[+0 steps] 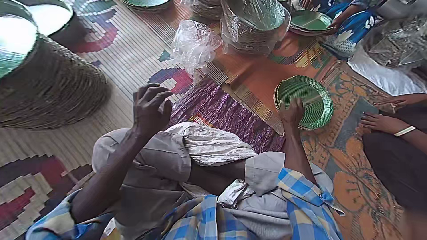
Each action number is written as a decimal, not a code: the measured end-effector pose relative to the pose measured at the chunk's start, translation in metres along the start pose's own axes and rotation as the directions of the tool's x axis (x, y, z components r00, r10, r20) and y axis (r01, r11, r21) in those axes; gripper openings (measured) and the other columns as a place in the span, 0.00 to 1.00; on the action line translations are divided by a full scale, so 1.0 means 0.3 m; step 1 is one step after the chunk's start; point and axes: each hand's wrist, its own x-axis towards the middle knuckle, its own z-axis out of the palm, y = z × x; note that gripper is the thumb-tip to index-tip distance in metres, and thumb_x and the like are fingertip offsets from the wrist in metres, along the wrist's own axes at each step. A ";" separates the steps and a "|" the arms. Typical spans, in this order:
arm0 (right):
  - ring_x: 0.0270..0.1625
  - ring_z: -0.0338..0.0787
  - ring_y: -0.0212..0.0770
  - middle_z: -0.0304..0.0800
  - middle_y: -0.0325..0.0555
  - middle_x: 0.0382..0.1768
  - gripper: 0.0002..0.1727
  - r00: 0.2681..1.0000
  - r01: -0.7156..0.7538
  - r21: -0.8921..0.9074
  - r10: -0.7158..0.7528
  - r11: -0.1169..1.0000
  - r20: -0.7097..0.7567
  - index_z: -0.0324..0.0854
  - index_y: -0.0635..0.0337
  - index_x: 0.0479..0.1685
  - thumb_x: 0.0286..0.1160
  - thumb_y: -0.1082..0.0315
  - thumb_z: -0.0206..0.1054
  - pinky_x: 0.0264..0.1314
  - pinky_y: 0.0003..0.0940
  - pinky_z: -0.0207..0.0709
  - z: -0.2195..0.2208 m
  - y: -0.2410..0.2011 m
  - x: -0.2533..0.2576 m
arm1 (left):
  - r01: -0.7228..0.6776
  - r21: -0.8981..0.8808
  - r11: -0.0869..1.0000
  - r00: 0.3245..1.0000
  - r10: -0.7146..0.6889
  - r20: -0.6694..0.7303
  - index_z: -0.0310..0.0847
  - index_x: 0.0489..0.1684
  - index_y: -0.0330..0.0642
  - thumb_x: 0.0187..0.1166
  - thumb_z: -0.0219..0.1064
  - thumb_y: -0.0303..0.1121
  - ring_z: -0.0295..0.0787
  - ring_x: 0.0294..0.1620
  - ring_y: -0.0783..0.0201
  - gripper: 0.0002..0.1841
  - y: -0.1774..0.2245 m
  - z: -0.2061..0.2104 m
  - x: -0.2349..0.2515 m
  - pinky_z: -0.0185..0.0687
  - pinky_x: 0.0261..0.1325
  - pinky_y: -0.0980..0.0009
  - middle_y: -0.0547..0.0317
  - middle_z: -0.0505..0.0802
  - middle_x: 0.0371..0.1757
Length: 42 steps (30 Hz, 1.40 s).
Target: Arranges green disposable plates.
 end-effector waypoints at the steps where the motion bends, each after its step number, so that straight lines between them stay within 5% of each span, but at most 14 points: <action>1: 0.71 0.79 0.77 0.79 0.79 0.68 0.31 0.998 -0.057 -0.012 0.057 0.998 -0.032 0.77 0.72 0.75 0.84 0.54 0.66 0.69 0.72 0.70 -0.013 0.010 0.023 | -0.029 -0.052 0.998 1.000 0.029 0.011 0.91 0.52 0.35 0.80 0.58 0.33 0.80 0.73 0.37 0.16 0.051 0.069 0.006 0.69 0.76 0.40 0.41 0.92 0.61; 7: 0.85 0.66 0.76 0.66 0.77 0.83 0.48 0.888 -0.222 -0.172 0.272 0.960 0.371 0.60 0.71 0.88 0.79 0.44 0.70 0.79 0.80 0.55 0.091 0.205 0.013 | -0.028 -0.222 0.975 0.997 0.042 0.057 0.93 0.47 0.36 0.74 0.62 0.30 0.86 0.67 0.41 0.14 0.184 0.375 -0.047 0.77 0.71 0.42 0.45 0.95 0.55; 9: 0.86 0.66 0.75 0.68 0.75 0.82 0.45 0.847 -0.147 -0.215 0.235 0.965 0.476 0.65 0.72 0.85 0.80 0.44 0.69 0.80 0.79 0.55 0.161 0.180 -0.016 | 0.064 -0.262 0.963 0.989 -0.026 0.148 0.92 0.47 0.36 0.75 0.62 0.31 0.86 0.67 0.39 0.14 0.191 0.440 -0.095 0.77 0.68 0.39 0.44 0.94 0.55; 13: 0.72 0.83 0.72 0.84 0.74 0.67 0.28 0.849 -0.062 -0.095 0.103 0.994 0.519 0.77 0.73 0.73 0.90 0.55 0.61 0.72 0.72 0.71 0.237 0.045 -0.026 | 0.105 -0.296 0.950 0.965 -0.025 0.263 0.93 0.45 0.36 0.76 0.62 0.32 0.88 0.63 0.40 0.14 0.195 0.492 -0.162 0.78 0.67 0.40 0.44 0.95 0.51; 17: 0.67 0.85 0.73 0.85 0.76 0.62 0.21 0.838 -0.090 0.049 0.049 0.995 0.544 0.83 0.76 0.63 0.90 0.62 0.59 0.71 0.70 0.72 0.259 0.020 -0.033 | 0.100 -0.300 0.949 0.960 -0.012 0.281 0.92 0.48 0.37 0.77 0.61 0.32 0.88 0.62 0.41 0.14 0.204 0.488 -0.146 0.78 0.64 0.41 0.44 0.95 0.51; 24: 0.65 0.88 0.70 0.89 0.72 0.58 0.19 0.882 -0.316 -0.025 0.304 0.948 0.360 0.87 0.69 0.58 0.92 0.65 0.53 0.67 0.70 0.75 0.182 0.009 0.016 | 0.118 -0.259 0.959 0.897 0.009 0.442 0.90 0.56 0.37 0.79 0.62 0.35 0.87 0.64 0.39 0.16 0.197 0.487 -0.149 0.76 0.65 0.38 0.42 0.93 0.57; 27: 0.59 0.89 0.71 0.89 0.74 0.55 0.19 0.995 -0.036 0.120 0.024 0.992 0.095 0.85 0.77 0.53 0.91 0.68 0.53 0.63 0.67 0.76 0.068 -0.126 0.018 | -0.066 -0.200 0.978 0.955 0.120 0.272 0.87 0.64 0.40 0.78 0.61 0.32 0.84 0.71 0.40 0.19 0.220 0.487 -0.157 0.75 0.72 0.40 0.42 0.91 0.64; 29: 0.50 0.92 0.65 0.90 0.70 0.48 0.18 0.970 0.231 0.245 -0.243 0.942 0.018 0.86 0.76 0.47 0.89 0.67 0.56 0.55 0.62 0.81 0.034 -0.263 -0.037 | -0.198 -0.160 0.967 0.973 0.214 0.088 0.88 0.64 0.43 0.78 0.60 0.31 0.84 0.71 0.42 0.18 0.249 0.478 -0.139 0.73 0.75 0.43 0.42 0.90 0.64; 31: 0.45 0.93 0.60 0.91 0.65 0.43 0.14 0.910 0.355 0.393 -0.410 0.848 0.064 0.89 0.74 0.44 0.85 0.70 0.61 0.52 0.58 0.85 0.088 -0.389 -0.159 | -0.279 -0.126 0.952 0.957 0.287 0.051 0.86 0.67 0.46 0.79 0.59 0.33 0.81 0.74 0.43 0.19 0.271 0.471 -0.113 0.66 0.80 0.44 0.42 0.88 0.68; 33: 0.43 0.93 0.58 0.91 0.63 0.42 0.10 0.806 0.334 0.529 -0.528 0.780 0.270 0.88 0.72 0.46 0.83 0.72 0.64 0.50 0.57 0.85 0.171 -0.451 -0.294 | -0.260 -0.109 0.960 0.940 0.277 0.198 0.83 0.73 0.48 0.81 0.58 0.36 0.76 0.81 0.43 0.22 0.276 0.479 -0.100 0.60 0.84 0.40 0.42 0.84 0.76; 36: 0.54 0.93 0.55 0.93 0.59 0.49 0.12 0.609 0.302 0.527 -0.586 0.794 0.534 0.91 0.67 0.48 0.82 0.67 0.67 0.64 0.55 0.83 0.299 -0.400 -0.316 | -0.083 -0.065 0.994 0.740 0.105 0.664 0.87 0.67 0.44 0.86 0.58 0.44 0.82 0.74 0.42 0.21 0.215 0.519 -0.119 0.65 0.78 0.38 0.43 0.90 0.66; 38: 0.57 0.92 0.61 0.91 0.62 0.53 0.15 0.777 0.300 0.336 -0.433 0.893 0.457 0.91 0.67 0.51 0.83 0.62 0.69 0.63 0.61 0.82 0.264 -0.304 -0.238 | -0.005 0.018 1.000 0.556 -0.012 0.831 0.89 0.57 0.42 0.89 0.53 0.48 0.86 0.65 0.41 0.22 0.195 0.549 -0.137 0.72 0.70 0.39 0.42 0.92 0.57; 40: 0.62 0.89 0.65 0.88 0.67 0.60 0.20 0.924 0.125 0.152 -0.170 0.981 0.343 0.88 0.69 0.59 0.85 0.59 0.66 0.66 0.65 0.79 0.227 -0.183 -0.117 | 0.016 0.016 1.000 0.546 -0.022 0.838 0.89 0.55 0.42 0.89 0.53 0.48 0.88 0.61 0.41 0.22 0.200 0.565 -0.139 0.72 0.69 0.40 0.42 0.93 0.53; 42: 0.70 0.83 0.70 0.83 0.72 0.66 0.25 0.925 -0.070 0.018 0.058 0.997 0.377 0.84 0.71 0.65 0.86 0.55 0.65 0.71 0.69 0.73 0.196 -0.075 -0.059 | 0.043 0.019 0.999 0.530 -0.039 0.847 0.89 0.54 0.41 0.89 0.52 0.49 0.87 0.63 0.41 0.24 0.208 0.557 -0.125 0.71 0.70 0.39 0.42 0.93 0.54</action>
